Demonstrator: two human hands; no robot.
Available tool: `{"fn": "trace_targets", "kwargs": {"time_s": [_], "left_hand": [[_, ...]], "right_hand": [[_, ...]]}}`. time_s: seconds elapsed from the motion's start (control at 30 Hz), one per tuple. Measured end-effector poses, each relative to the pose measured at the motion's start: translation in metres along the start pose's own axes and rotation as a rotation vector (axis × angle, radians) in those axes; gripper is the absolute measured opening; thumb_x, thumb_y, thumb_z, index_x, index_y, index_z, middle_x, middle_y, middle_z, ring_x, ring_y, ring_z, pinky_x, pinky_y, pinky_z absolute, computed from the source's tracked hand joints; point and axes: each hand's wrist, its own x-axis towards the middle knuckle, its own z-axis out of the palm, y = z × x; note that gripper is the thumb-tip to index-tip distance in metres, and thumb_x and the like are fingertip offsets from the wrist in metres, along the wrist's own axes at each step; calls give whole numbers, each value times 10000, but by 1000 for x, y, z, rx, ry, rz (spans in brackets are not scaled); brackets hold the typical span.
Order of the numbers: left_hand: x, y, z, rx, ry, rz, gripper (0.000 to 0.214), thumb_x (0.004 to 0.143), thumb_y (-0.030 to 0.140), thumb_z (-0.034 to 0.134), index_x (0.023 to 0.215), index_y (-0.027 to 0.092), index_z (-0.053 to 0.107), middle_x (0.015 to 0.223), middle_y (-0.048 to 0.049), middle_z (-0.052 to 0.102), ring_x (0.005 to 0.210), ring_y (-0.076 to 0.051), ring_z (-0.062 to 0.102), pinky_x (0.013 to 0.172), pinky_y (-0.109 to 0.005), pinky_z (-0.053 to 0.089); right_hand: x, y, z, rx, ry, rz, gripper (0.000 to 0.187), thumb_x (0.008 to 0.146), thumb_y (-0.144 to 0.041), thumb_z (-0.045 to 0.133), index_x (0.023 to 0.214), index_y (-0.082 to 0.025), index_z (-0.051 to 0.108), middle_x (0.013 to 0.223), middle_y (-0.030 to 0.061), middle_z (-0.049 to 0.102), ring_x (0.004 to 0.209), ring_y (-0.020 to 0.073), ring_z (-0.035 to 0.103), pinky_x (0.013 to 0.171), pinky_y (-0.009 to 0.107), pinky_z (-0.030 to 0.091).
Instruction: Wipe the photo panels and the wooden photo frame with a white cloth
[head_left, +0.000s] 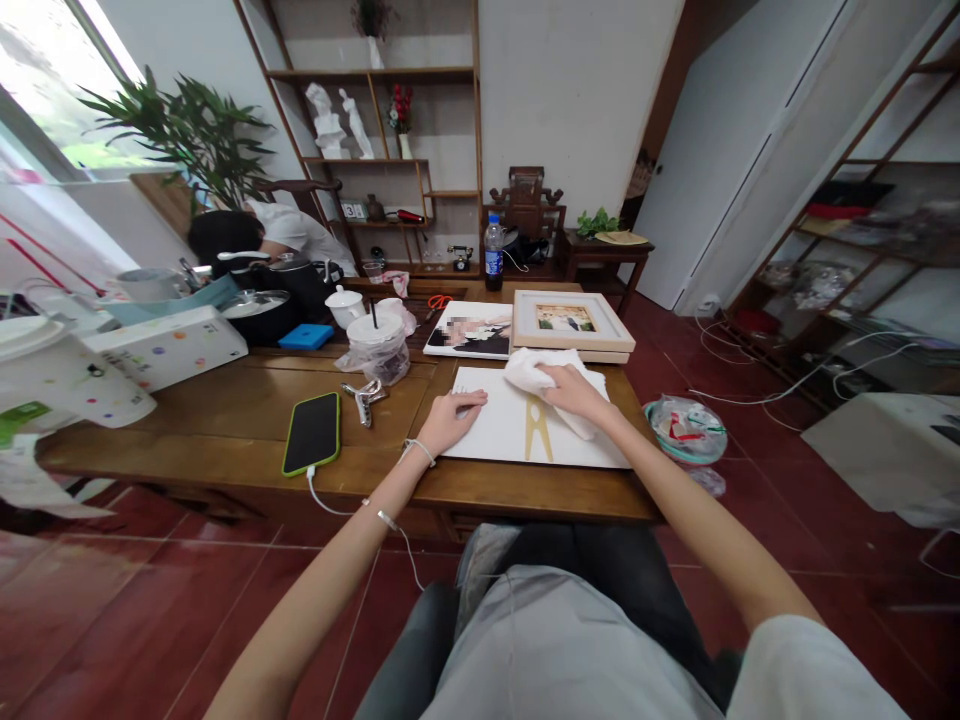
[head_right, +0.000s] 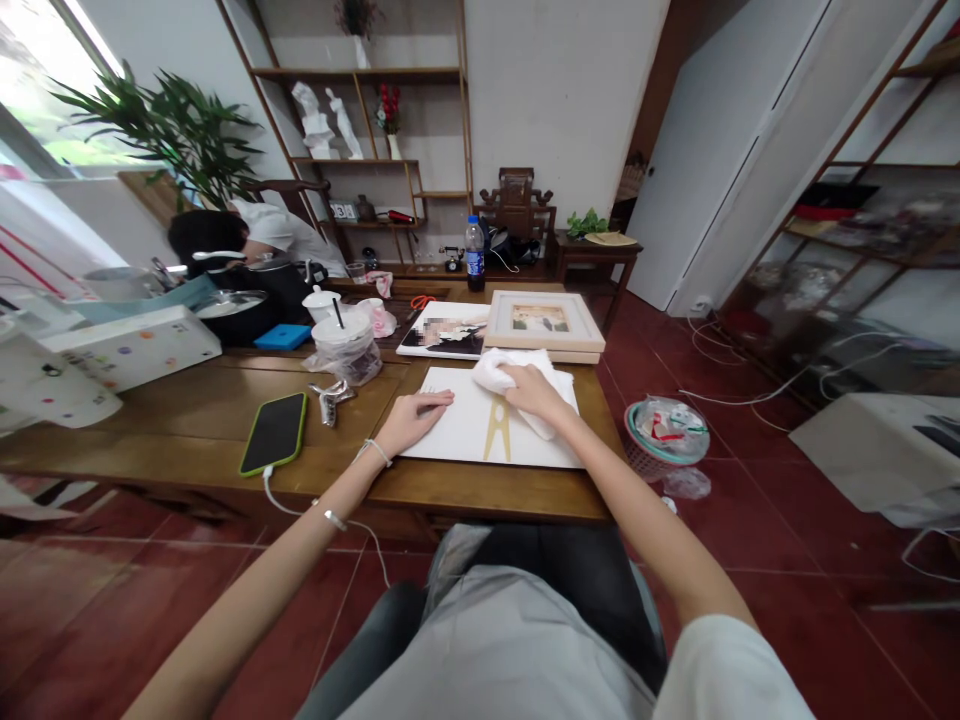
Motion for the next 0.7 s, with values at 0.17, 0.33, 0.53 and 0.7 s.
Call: {"fn": "trace_targets", "kwargs": {"time_s": [0.17,0.33,0.53,0.7], "left_hand": [[0,-1,0,-2,2,6,234,782,228,514,923,194,697,1034,-50,678,1039,-197,600,1030,-410,347],[-1,2,0,-5,4,-5,230,780,230,515,916,207,698,1036,-40,677,1035,-196,602,1036,-411,337],[-1,5,0,5,-1,-7,236,777,234,517,923,197,697,1043,-52,674,1041,-200,599,1043,-411,325],[0,3,1,3,9,5,235,779,232,512,922,207,697,1041,-42,675,1039,-201,600,1043,-414,327]], "right_hand": [[-32,51,-12,-62,52,151,499,699,-130,446,1187,-132,554,1164,106,600,1044,277,539,900,324,379],[-55,69,-23,-82,79,196,477,682,-120,454,1139,-152,583,1158,82,608,1045,262,541,889,315,386],[-92,30,-34,-61,-75,58,509,613,-76,401,1057,-188,624,1052,53,653,939,240,572,835,302,399],[-122,0,-70,67,-357,-95,411,588,-66,410,861,-253,652,922,18,666,873,202,577,790,268,417]]}}
